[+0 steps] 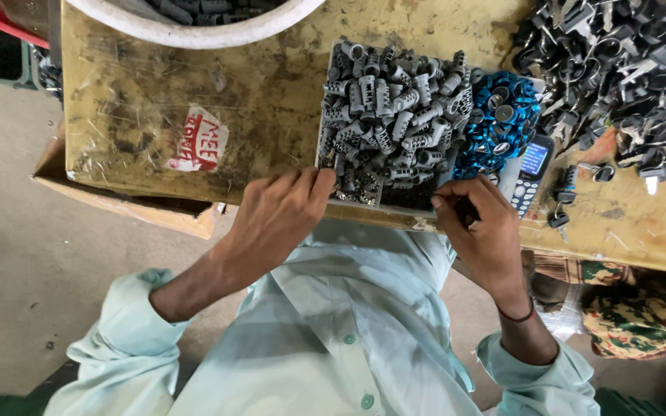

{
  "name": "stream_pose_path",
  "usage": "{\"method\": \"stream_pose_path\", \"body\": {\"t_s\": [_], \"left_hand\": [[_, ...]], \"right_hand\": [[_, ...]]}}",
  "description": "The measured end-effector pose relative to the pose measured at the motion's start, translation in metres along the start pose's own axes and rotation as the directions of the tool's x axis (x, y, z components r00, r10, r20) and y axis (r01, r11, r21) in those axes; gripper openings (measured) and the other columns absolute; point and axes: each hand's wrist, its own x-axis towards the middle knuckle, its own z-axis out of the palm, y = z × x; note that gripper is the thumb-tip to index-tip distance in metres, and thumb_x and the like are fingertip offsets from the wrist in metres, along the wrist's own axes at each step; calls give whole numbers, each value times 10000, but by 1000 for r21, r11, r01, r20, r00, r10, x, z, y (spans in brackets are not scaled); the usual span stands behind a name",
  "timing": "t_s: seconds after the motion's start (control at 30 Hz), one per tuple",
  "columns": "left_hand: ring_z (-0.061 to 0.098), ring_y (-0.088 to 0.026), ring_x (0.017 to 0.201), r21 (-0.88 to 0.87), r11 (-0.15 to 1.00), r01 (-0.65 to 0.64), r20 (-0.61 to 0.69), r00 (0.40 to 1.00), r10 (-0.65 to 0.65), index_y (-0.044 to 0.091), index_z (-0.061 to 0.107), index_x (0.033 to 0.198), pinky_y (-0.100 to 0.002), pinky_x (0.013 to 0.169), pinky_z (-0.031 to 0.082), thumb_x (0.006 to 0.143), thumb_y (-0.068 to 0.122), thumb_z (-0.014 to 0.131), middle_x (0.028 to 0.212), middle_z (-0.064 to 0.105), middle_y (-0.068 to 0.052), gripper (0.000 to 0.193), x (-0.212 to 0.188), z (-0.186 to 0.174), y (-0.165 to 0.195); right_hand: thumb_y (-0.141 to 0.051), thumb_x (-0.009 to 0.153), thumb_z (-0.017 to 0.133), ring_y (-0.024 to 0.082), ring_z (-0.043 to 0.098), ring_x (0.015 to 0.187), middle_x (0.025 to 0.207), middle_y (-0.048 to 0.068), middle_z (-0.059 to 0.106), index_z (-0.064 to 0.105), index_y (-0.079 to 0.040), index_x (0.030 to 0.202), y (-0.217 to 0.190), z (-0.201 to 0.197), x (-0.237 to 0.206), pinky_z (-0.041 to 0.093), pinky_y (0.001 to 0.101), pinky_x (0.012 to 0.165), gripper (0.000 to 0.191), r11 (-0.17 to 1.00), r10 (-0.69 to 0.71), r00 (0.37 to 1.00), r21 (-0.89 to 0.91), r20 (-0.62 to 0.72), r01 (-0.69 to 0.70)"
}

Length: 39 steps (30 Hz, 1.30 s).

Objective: The person assembles small lock components by hand at a workbench. They pick a grey cylindrical housing, insert a spring and a blue disc, then place the assembled unit into a tray. The process repeats with multiple components.

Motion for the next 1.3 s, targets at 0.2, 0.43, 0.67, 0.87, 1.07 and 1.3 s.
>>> {"method": "stream_pose_path", "body": {"t_s": [0.2, 0.43, 0.67, 0.87, 1.07, 1.3], "left_hand": [[674, -232, 732, -423, 903, 75, -192, 967, -170, 75, 604, 1027, -365, 571, 523, 872, 73, 754, 991, 641, -92, 216, -13, 17, 8], [746, -114, 825, -797, 580, 171, -164, 862, -480, 23, 614, 1061, -268, 720, 609, 947, 22, 756, 938, 716, -58, 182, -13, 35, 20], [754, -102, 795, -961, 248, 120, -12, 880, -475, 9, 757, 1103, -222, 675, 618, 961, -36, 718, 962, 756, -62, 154, -2, 28, 50], [754, -129, 893, -1000, 0, -10, -9, 915, -404, -13, 709, 1145, -257, 783, 641, 943, -76, 699, 1037, 750, -98, 211, 11, 29, 77], [774, -153, 942, -998, -56, -37, -15, 932, -362, -13, 712, 1153, -279, 809, 673, 998, -64, 688, 1050, 753, -86, 165, 14, 32, 87], [766, -155, 900, -986, 130, -103, -138, 945, -296, 10, 723, 1165, -262, 773, 662, 983, -87, 693, 1029, 757, -95, 209, 10, 28, 81]], "right_hand": [[-9, 940, 753, 126, 562, 680, 890, 57, 624, 703, -20, 1036, 0, 5, 2, 442, 281, 619, 108, 999, -31, 999, 32, -8, 31], [-19, 966, 727, 81, 533, 675, 903, 37, 609, 679, 3, 1031, 9, 5, 2, 429, 254, 600, 84, 994, -25, 1000, 108, 6, 24], [-112, 1044, 672, 53, 491, 632, 823, 19, 555, 623, 42, 1094, 23, 6, -16, 379, 216, 536, 169, 430, 171, 926, 820, 336, -377], [-143, 1082, 579, 76, 550, 732, 962, 34, 533, 579, 15, 1071, 10, 1, -30, 447, 228, 617, 159, 678, -1, 962, 708, 273, -200], [-110, 1115, 528, 63, 528, 755, 976, 21, 518, 560, 1, 1097, 4, 1, -33, 448, 219, 657, 117, 654, -57, 959, 737, 276, -173], [-64, 1084, 530, 73, 538, 760, 988, 16, 556, 575, -9, 1109, -8, -2, -32, 459, 228, 659, 75, 778, -77, 964, 620, 256, -102]]}}
